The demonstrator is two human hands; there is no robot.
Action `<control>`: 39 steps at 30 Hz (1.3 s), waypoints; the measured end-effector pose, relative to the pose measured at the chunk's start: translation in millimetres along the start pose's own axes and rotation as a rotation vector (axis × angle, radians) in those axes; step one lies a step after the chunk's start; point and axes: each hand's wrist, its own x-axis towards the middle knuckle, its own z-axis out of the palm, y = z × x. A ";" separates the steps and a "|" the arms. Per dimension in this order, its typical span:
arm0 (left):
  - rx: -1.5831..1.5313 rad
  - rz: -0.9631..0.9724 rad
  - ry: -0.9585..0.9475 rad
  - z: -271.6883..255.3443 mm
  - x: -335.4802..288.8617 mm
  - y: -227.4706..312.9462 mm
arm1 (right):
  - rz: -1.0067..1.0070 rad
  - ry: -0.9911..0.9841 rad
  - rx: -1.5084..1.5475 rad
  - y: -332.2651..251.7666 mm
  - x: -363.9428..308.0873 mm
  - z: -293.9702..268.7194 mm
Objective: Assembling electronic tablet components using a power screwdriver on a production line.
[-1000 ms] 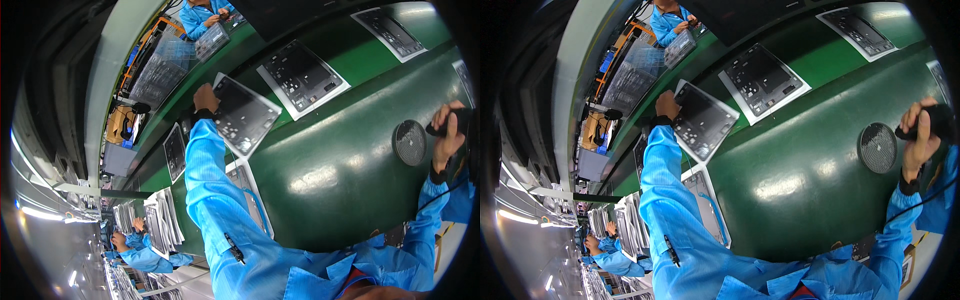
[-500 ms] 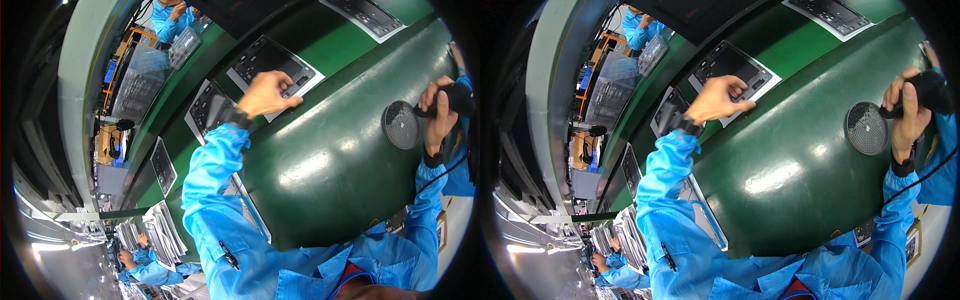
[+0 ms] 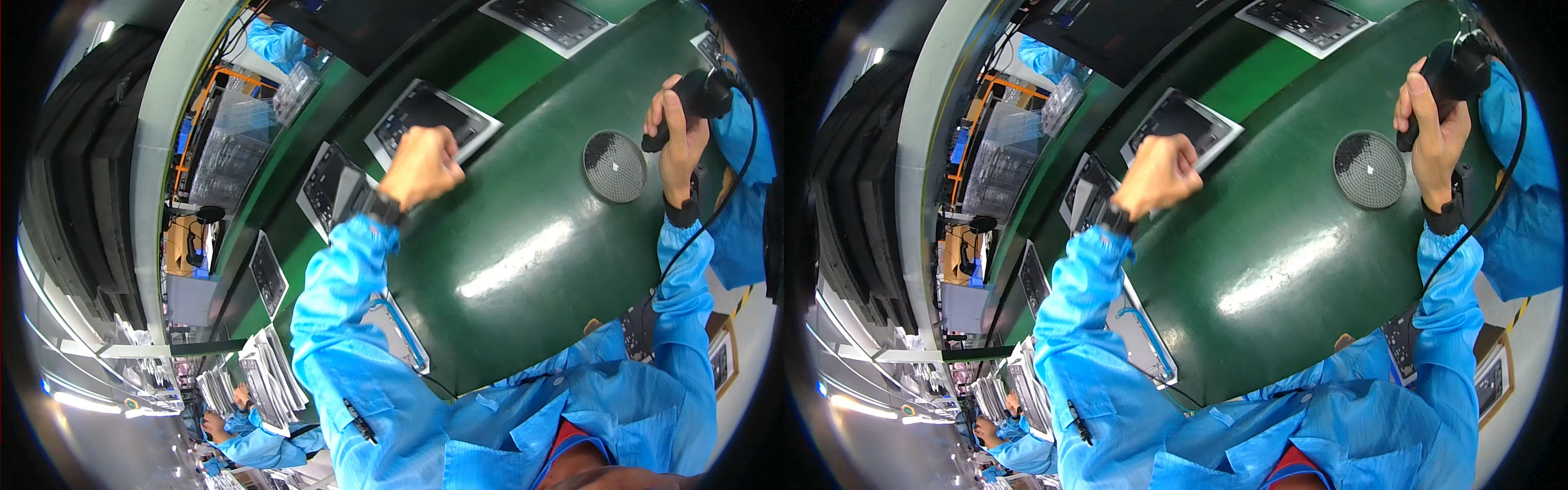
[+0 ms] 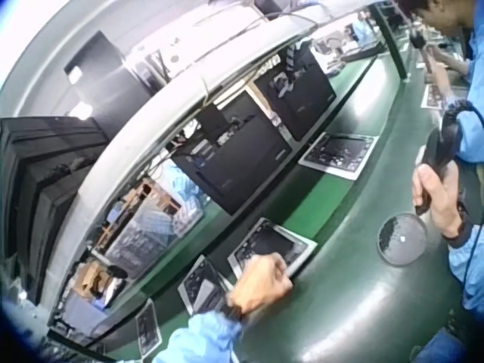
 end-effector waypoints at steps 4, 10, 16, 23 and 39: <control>-0.068 0.265 0.042 59.3 -78.1 91.5 | -0.010 0.002 -0.030 -2.6 -0.2 1.9; 0.083 0.380 -0.055 138.0 -154.0 190.7 | -0.014 -0.023 -0.017 5.5 2.1 1.4; -0.332 0.328 0.180 108.3 -126.4 169.5 | 0.008 -0.034 0.040 8.7 -0.9 -5.2; -0.365 0.069 0.420 121.7 -54.4 59.9 | 0.093 0.000 0.006 -0.7 -12.0 0.2; -0.408 0.078 0.402 123.2 -45.9 58.4 | 0.058 -0.051 -0.077 11.0 -5.5 -5.6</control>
